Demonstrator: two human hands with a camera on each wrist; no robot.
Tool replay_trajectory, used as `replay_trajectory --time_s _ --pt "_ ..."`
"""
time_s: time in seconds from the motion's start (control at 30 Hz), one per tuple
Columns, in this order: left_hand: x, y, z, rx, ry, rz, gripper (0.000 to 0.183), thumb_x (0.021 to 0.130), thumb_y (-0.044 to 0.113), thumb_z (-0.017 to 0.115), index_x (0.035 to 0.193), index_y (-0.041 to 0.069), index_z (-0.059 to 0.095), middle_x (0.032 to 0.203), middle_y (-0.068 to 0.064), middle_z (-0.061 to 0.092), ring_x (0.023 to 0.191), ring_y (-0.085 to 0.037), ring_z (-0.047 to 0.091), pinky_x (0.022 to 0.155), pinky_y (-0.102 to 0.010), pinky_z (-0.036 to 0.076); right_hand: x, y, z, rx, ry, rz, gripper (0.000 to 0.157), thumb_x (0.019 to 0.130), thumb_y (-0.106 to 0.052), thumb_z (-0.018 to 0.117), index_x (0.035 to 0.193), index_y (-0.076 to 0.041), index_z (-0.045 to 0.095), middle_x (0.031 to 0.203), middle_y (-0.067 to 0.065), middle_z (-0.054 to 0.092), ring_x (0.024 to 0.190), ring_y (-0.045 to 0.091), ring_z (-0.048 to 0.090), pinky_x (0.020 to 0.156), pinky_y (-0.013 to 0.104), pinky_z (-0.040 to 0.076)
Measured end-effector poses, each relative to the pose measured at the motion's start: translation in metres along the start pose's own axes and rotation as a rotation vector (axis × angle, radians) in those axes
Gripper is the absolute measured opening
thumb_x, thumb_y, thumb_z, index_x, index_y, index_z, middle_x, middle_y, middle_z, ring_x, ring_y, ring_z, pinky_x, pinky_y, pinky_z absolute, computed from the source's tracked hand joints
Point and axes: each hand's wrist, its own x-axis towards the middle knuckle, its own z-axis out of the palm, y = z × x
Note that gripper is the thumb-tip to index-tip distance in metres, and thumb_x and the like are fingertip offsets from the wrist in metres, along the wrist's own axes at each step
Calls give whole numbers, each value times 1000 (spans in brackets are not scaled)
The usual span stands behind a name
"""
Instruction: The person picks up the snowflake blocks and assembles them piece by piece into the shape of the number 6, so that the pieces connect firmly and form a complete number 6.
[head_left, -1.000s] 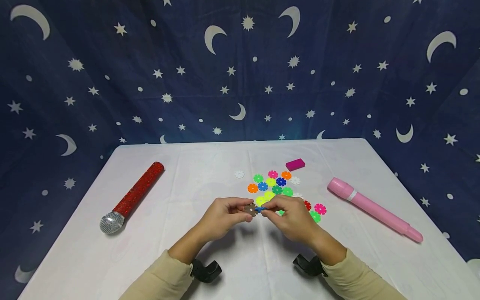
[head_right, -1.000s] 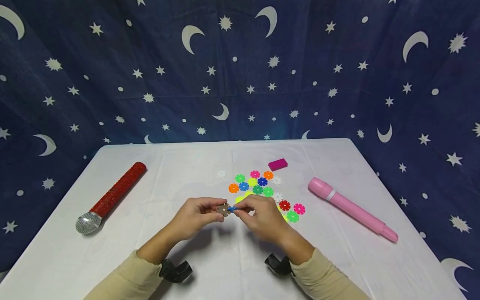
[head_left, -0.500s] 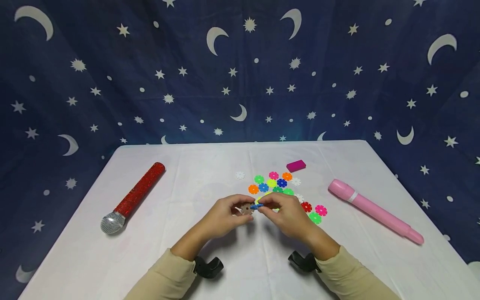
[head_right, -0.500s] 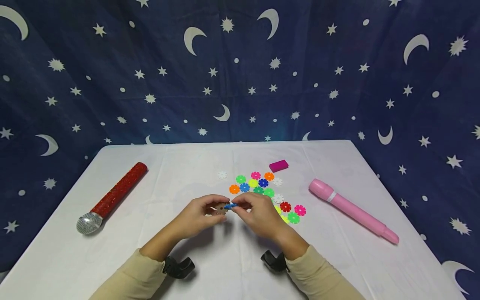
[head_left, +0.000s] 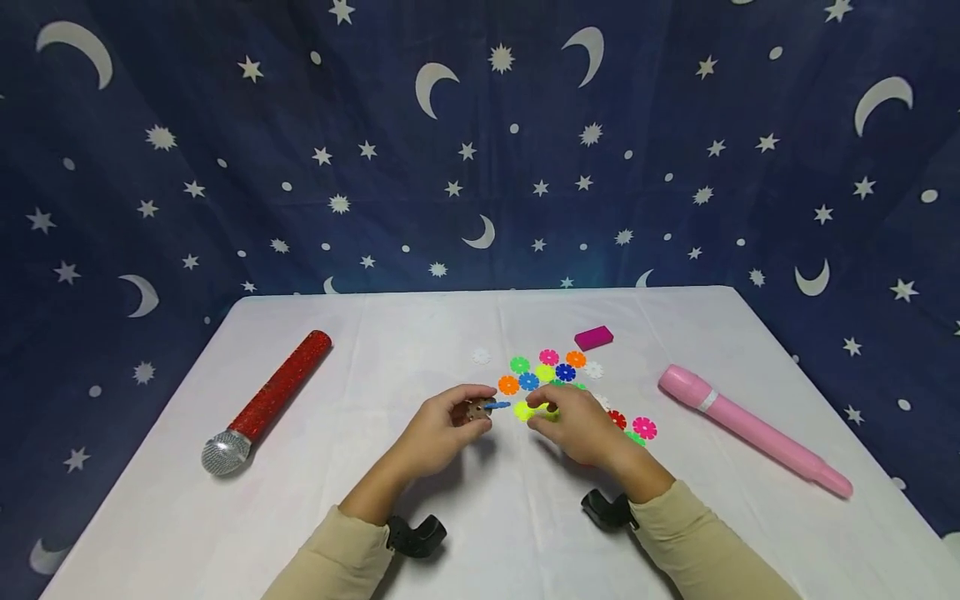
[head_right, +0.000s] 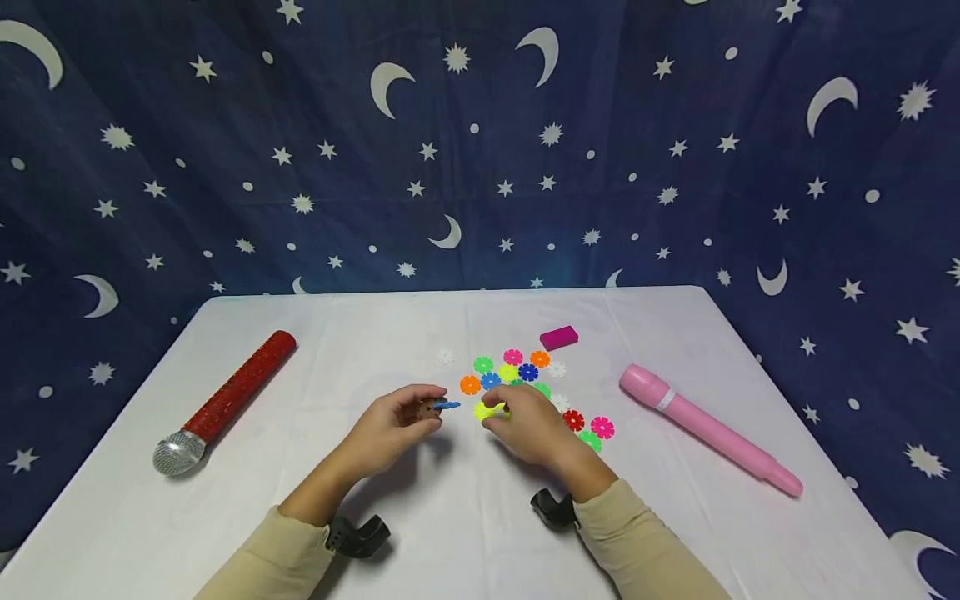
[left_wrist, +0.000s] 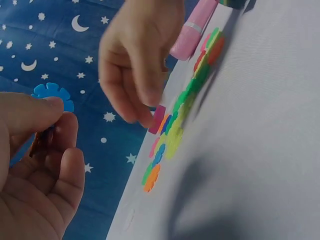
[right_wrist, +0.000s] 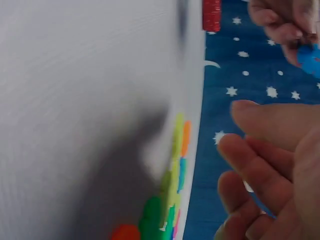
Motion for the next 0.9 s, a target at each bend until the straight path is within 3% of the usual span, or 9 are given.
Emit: replay_trajectory --time_s 0.1,0.23,0.47,0.8,0.9 --pt "-1 -1 1 -26 -4 8 33 91 3 69 124 2 66 108 -9 67 93 -17 64 83 -27 53 4 3 5 -47 -67 59 36 88 -22 78 122 -12 70 115 -1 67 110 23 56 94 44 50" --pt "-1 0 0 -37 7 4 28 91 3 69 119 3 69 100 -8 68 87 -17 63 77 -26 52 7 5 9 -74 -108 74 41 88 -24 79 126 -13 69 119 0 66 112 23 52 96 43 48" --pt "-1 -2 -2 -66 -1 -1 26 91 1 69 116 -2 68 96 -5 66 82 -14 61 73 -23 51 9 8 11 -74 -109 45 31 87 -16 78 117 -12 71 109 -2 67 108 23 53 93 43 48" --pt "-3 -3 -2 -102 -23 -40 25 91 3 70 115 -1 69 96 -3 66 79 -16 59 69 -22 50 5 3 14 -141 -149 -28 30 86 -7 77 115 -6 72 112 5 68 111 28 54 99 45 46" --pt "-3 -3 -2 -84 -9 -42 23 91 5 70 113 0 69 95 -3 66 77 -16 57 67 -22 48 3 3 14 -126 -156 -36 28 85 -6 77 112 -7 71 102 2 65 106 24 54 95 42 47"
